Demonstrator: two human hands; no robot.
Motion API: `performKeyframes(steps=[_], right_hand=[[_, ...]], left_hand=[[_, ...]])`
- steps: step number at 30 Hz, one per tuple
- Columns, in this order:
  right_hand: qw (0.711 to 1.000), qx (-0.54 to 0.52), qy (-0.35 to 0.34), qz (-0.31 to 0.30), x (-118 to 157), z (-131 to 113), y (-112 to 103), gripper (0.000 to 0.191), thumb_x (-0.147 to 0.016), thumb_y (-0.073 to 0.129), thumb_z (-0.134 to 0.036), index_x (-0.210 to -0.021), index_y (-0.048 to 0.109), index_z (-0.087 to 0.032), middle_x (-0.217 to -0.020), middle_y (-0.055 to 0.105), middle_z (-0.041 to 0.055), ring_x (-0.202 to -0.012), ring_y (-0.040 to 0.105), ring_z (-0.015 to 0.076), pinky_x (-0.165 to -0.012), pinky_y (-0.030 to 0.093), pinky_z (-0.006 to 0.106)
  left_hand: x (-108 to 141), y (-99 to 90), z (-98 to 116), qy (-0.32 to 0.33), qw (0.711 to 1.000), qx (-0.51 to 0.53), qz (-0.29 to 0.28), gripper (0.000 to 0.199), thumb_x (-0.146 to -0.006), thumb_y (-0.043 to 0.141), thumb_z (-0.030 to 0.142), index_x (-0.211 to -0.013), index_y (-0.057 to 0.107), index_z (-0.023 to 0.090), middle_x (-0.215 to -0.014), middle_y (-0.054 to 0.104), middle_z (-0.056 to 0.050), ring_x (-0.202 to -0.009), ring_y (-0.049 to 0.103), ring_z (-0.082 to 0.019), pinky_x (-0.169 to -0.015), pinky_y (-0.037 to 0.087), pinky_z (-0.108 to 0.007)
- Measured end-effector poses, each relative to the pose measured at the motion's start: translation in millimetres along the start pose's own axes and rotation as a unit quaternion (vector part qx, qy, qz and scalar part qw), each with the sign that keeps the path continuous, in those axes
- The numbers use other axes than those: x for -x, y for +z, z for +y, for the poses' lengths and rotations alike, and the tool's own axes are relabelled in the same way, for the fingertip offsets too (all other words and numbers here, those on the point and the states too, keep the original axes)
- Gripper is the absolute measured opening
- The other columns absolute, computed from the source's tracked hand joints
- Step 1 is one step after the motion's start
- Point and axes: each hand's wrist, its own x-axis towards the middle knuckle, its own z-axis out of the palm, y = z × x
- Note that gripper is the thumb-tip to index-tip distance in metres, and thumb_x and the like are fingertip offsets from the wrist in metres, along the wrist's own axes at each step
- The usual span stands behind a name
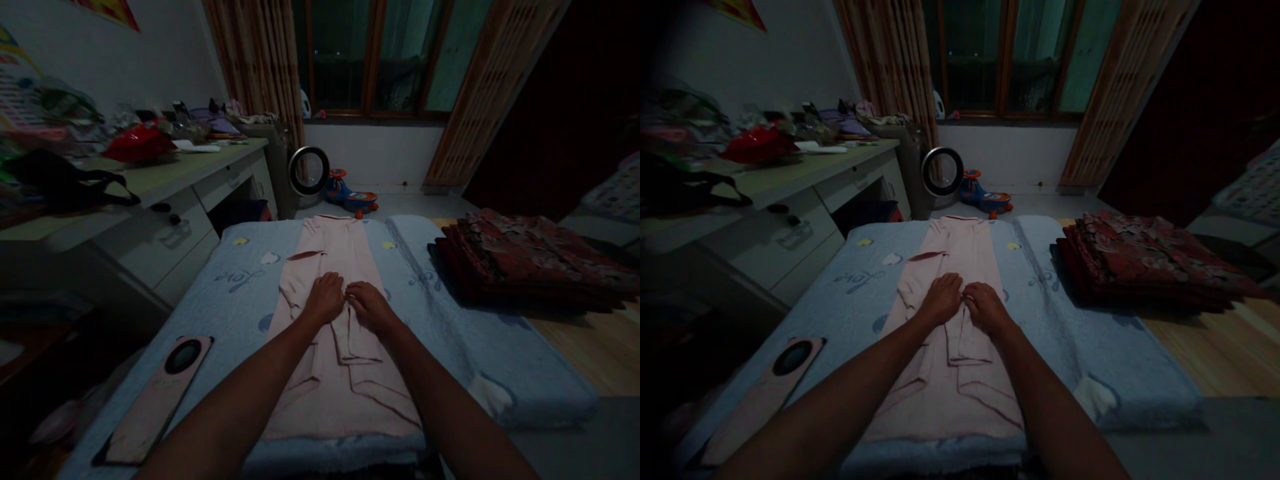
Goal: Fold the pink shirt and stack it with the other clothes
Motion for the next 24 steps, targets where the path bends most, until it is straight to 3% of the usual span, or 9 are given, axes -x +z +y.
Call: performKeyframes(steps=[4,12,16,20,24], right_hand=[[0.999,0.04,0.005,-0.035,0.1,-4.2,-0.7,0.026,-0.087,0.051,-0.019,-0.105,0.071,-0.02,-0.119,0.065,0.0084,-0.113,0.056,0.0206,-0.101,0.039,0.036],[0.993,0.082,0.072,-0.031,4.7,13.0,-14.4,0.022,-0.084,0.05,-0.014,-0.094,0.07,-0.018,-0.103,0.069,0.0076,-0.097,0.057,0.0203,-0.091,0.04,0.033],[0.995,0.07,0.065,0.001,6.7,8.9,-14.7,0.027,-0.089,0.047,-0.019,-0.104,0.07,-0.019,-0.114,0.068,0.0096,-0.108,0.057,0.0216,-0.101,0.036,0.038],[0.999,0.037,0.034,-0.013,7.9,0.2,-10.9,0.036,-0.094,0.043,-0.028,-0.122,0.064,-0.025,-0.136,0.059,0.0081,-0.13,0.046,0.0221,-0.114,0.02,0.048],[0.997,0.023,0.028,-0.075,5.7,-5.1,-9.0,0.032,-0.094,0.043,-0.032,-0.112,0.068,-0.025,-0.128,0.064,0.006,-0.124,0.053,0.0211,-0.114,0.019,0.048]], left_hand=[[0.1,-1.5,-0.5,-0.006,1.0,0.003,-0.007,0.032,-0.09,0.044,0.018,-0.121,0.053,0.017,-0.132,0.054,-0.012,-0.127,0.043,-0.024,-0.104,0.035,-0.042],[-2.1,-10.9,3.2,-0.001,0.999,0.015,-0.037,0.028,-0.092,0.042,0.016,-0.113,0.061,0.018,-0.122,0.061,-0.011,-0.118,0.052,-0.023,-0.103,0.038,-0.042],[-2.7,-26.3,0.1,0.014,0.999,0.045,0.012,0.029,-0.097,0.039,0.023,-0.113,0.063,0.019,-0.13,0.059,-0.01,-0.122,0.051,-0.021,-0.108,0.035,-0.041],[7.3,-53.9,-17.9,-0.073,0.99,0.098,0.076,0.03,-0.096,0.039,0.022,-0.115,0.063,0.02,-0.121,0.063,-0.007,-0.114,0.055,-0.02,-0.103,0.041,-0.037],[35.2,-76.5,-39.9,-0.187,0.98,0.053,0.039,0.029,-0.091,0.047,0.025,-0.113,0.063,0.015,-0.116,0.061,-0.011,-0.11,0.057,-0.023,-0.1,0.042,-0.035]])
